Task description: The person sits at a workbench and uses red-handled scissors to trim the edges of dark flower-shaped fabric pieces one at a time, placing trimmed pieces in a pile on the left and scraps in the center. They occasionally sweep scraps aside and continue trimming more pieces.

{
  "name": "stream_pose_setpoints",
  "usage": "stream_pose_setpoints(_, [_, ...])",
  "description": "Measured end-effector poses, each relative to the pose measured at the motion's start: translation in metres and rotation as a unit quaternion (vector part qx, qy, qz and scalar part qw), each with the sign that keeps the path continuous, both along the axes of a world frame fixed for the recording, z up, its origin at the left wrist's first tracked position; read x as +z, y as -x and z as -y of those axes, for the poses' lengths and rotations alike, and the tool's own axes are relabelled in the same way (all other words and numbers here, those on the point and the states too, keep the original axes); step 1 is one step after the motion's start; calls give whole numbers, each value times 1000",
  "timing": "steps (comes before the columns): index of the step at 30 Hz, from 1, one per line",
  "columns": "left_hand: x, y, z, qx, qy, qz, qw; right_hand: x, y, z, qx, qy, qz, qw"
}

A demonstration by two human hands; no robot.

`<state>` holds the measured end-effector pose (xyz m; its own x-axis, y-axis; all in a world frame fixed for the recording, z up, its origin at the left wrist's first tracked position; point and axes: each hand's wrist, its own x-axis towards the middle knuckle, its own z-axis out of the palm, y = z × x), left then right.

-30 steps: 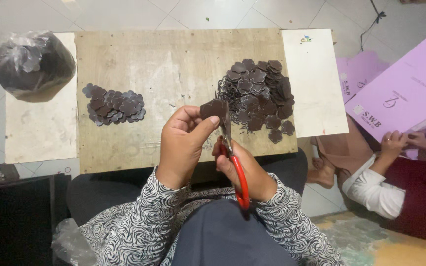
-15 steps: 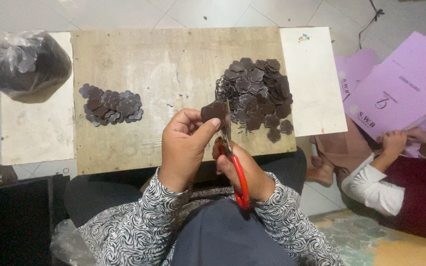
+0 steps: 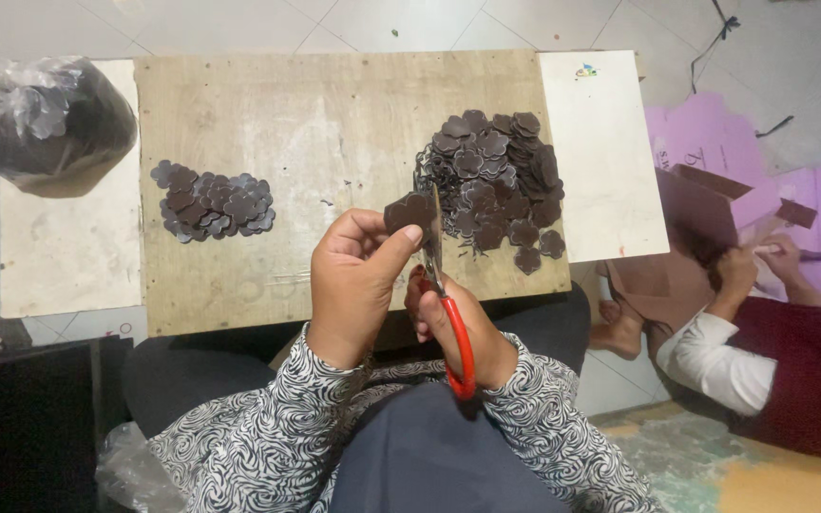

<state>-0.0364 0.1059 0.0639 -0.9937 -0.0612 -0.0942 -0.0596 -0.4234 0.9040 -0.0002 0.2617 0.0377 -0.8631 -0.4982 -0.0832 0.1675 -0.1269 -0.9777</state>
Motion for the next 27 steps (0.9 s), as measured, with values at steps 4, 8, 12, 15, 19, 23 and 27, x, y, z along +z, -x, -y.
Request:
stream_pose_setpoints(4, [0,0,4,-5,-9,4,1000,-1,0,0,4,-1,-9,1000])
stream_pose_setpoints(8, [1,1,8,-8,-8,15,1000,-4,0,0,6,13,4,1000])
stream_pose_setpoints(12, [1,2,9,-10,-18,16,1000,-7,-1,0,5,31,35,999])
stream_pose_setpoints(15, [2,1,11,-15,-12,20,1000,-8,-1,-2,7,36,48,998])
stream_pose_setpoints(19, [1,3,16,-22,-5,21,1000,-7,0,-3,17,29,53,998])
stream_pose_setpoints(23, [0,4,17,-24,-12,21,999,-6,0,-4,23,37,78,996])
stream_pose_setpoints(27, [0,5,19,-25,-16,26,999,-6,-1,-3,24,35,80,996])
